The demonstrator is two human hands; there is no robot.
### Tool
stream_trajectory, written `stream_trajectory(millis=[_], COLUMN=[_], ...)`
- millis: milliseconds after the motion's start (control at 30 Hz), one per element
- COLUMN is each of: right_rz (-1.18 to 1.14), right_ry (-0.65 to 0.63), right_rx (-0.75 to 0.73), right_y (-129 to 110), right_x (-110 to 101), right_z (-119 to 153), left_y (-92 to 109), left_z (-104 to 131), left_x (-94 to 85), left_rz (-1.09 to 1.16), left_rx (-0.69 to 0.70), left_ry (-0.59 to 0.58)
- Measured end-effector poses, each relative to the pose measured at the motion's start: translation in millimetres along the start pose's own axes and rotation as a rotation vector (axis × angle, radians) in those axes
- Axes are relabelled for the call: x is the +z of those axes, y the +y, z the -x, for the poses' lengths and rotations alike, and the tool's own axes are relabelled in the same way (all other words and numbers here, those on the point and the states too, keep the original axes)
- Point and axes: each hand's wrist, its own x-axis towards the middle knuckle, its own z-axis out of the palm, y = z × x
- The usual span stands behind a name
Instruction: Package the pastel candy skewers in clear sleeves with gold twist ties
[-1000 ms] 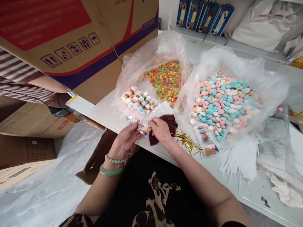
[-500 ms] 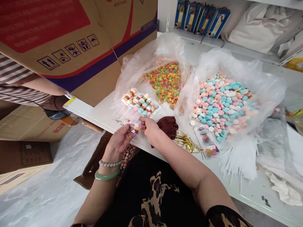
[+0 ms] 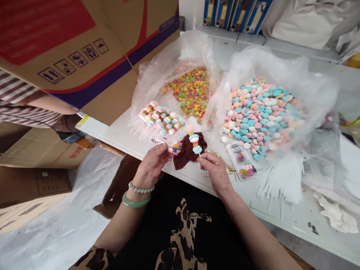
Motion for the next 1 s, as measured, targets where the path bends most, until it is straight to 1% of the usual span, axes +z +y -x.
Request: stream_trajectory(millis=[67,167,233,267,333,400,433,500,567,633,700,767,833,900,1000], right_rz=[-0.141,-0.387,-0.467,-0.459,-0.379,-0.284,-0.258,-0.229,-0.166,-0.055,0.056,0.126,0.173,0.221,0.298], right_ry=[0.003,-0.071,-0.107,-0.095,-0.025,0.034,0.042,0.041,0.059,0.104,0.173,0.232,0.263,0.283,0.311], right_rx=[0.061,0.176,0.196,0.173,0.071,-0.037,-0.066,-0.077,-0.083,-0.121,-0.187,-0.269,-0.351,-0.415,-0.464], right_y=[-3,-12,-13,-13,-8,-1,2,7,10,12,15,18,21,23,25], right_x=[-6,-9,-12,-14,-19,-25,-29,-38,-48,-59,-65,-67,-65,-61,-58], right_z=[9,16,17,17,15,14,14,16,23,33,44,53,60,62,60], left_y=[-9,-22,-30,-34,-41,-46,-48,-47,-44,-38,-33,-31,-31,-32,-32], left_z=[1,6,11,13,14,13,11,6,1,-5,-9,-13,-15,-15,-13], left_x=[12.2,32.8,46.1,52.0,61.8,68.5,70.8,73.5,74.1,73.0,70.8,68.4,66.5,65.6,65.3], left_rz=[-0.055,-0.152,-0.235,-0.274,-0.313,-0.286,-0.255,-0.17,-0.062,0.036,0.103,0.142,0.173,0.194,0.205], left_rx=[0.027,0.025,0.007,0.003,0.009,0.001,-0.026,-0.114,-0.188,-0.206,-0.188,-0.185,-0.193,-0.2,-0.21], left_ry=[-0.03,-0.078,-0.086,-0.086,-0.096,-0.128,-0.145,-0.163,-0.149,-0.124,-0.099,-0.079,-0.069,-0.082,-0.117])
